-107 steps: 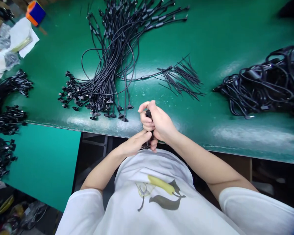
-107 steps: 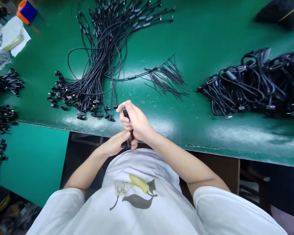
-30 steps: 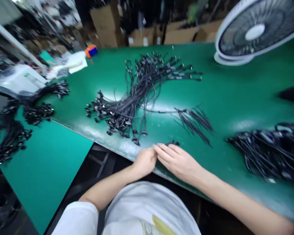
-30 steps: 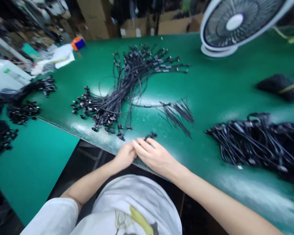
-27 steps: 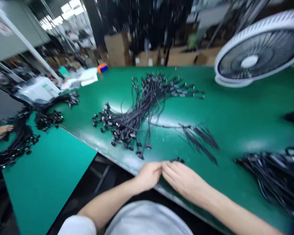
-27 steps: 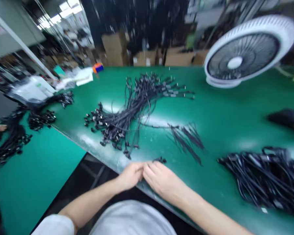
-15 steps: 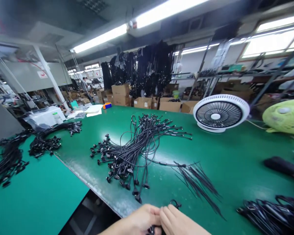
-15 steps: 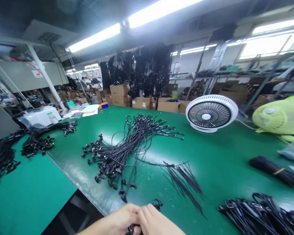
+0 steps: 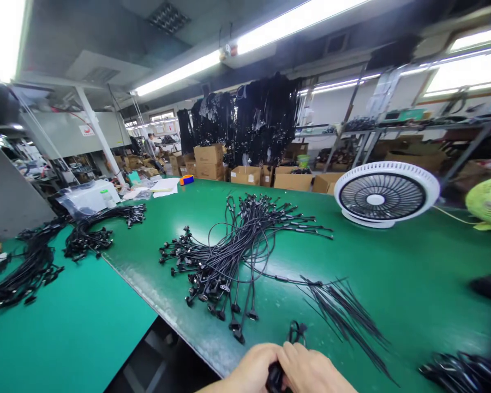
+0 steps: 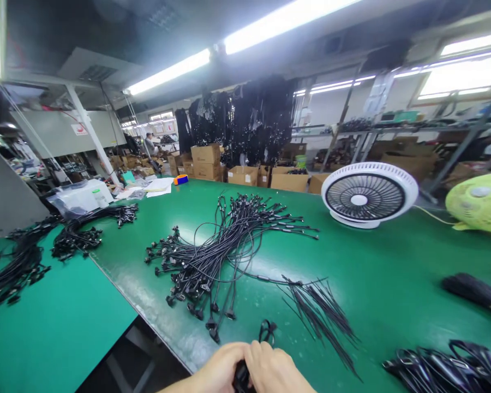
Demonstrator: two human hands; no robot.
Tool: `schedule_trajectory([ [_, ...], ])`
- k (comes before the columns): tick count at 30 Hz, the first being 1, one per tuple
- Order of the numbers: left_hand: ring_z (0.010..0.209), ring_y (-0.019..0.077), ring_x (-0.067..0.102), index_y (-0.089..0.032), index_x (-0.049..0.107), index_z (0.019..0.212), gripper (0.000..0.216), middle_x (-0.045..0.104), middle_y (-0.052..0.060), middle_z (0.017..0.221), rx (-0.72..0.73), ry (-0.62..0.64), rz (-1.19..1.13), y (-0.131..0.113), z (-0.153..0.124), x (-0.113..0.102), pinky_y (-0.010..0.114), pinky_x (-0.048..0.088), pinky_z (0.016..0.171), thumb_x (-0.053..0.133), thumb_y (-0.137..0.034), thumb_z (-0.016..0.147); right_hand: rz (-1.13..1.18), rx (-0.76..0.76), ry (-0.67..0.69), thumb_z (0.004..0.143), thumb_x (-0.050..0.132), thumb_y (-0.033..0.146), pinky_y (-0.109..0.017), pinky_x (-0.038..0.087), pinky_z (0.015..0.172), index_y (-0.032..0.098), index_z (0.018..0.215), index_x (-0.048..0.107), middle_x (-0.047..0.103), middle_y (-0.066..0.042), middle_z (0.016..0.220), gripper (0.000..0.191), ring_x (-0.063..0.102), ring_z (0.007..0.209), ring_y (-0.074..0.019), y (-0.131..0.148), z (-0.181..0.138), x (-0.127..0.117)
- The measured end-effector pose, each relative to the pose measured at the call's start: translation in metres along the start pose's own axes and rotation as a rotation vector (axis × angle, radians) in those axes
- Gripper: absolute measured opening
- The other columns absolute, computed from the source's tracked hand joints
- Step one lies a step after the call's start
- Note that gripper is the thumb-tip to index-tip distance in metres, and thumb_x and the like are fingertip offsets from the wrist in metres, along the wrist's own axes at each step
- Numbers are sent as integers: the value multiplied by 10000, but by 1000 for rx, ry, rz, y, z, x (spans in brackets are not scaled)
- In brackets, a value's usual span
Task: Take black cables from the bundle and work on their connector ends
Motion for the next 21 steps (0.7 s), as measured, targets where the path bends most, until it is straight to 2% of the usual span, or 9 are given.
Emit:
schedule_trajectory([
  [2,560,113,432,-151,610,602,174,512,-18,558,64,-56,-153,-11,-1,-1,272,341,620,700,-300,589,190,163,0,772,397,34,-304,304,482,221,699,498,546,-3,610,225,504,511,-165,-20,5,9],
  [5,796,173,557,-153,711,822,258,633,32,783,209,-94,-181,-40,-8,-3,303,399,835,750,-324,634,631,574,125,907,387,238,-243,359,519,209,671,472,548,10,606,253,534,543,-131,-57,3,39],
  [8,949,206,557,-175,743,846,170,615,63,928,425,-100,112,-76,-25,-2,335,389,925,665,-294,752,1167,981,276,901,360,496,-225,305,442,218,684,433,374,54,530,359,392,451,-110,-65,-16,74],
  [10,946,202,551,-197,761,779,189,586,67,923,567,-38,432,-90,-36,8,341,400,916,587,-264,811,1383,1104,322,873,354,576,-219,242,401,227,695,404,228,85,518,396,245,414,-92,-61,-24,82],
  [12,896,194,548,-219,771,729,236,580,61,852,649,95,732,-87,-43,23,345,402,908,555,-250,820,1361,1098,293,846,396,605,-218,262,409,224,677,389,244,80,530,417,248,436,-91,-64,-26,73],
  [14,852,190,543,-218,775,758,228,593,53,798,591,161,869,-75,-40,26,350,404,901,558,-260,814,1188,983,217,852,429,577,-225,354,473,215,657,415,391,42,564,412,383,498,-110,-67,-22,52],
  [16,819,188,541,-186,762,897,261,606,49,791,405,96,749,-69,-31,13,358,420,873,547,-319,833,1041,799,173,897,424,486,-237,442,603,212,682,483,551,-1,678,354,522,634,-140,-58,-13,30],
  [18,812,188,540,-146,721,1033,381,611,59,834,287,25,533,-74,-30,4,358,434,839,503,-414,871,985,643,209,932,394,388,-250,469,685,223,733,540,625,-12,762,297,580,713,-152,-40,-5,21],
  [21,861,195,537,-144,746,932,506,607,88,910,423,140,596,-99,-47,26,359,428,868,424,-534,906,933,656,271,938,368,327,-249,452,635,216,698,516,615,-8,716,303,573,666,-149,-38,-7,29],
])
Point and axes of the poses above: each hand's wrist, its own z-axis towards the middle knuckle, its own x-axis out of the palm, y = z × x, the point moved 10 cm from there along z, towards the middle knuckle
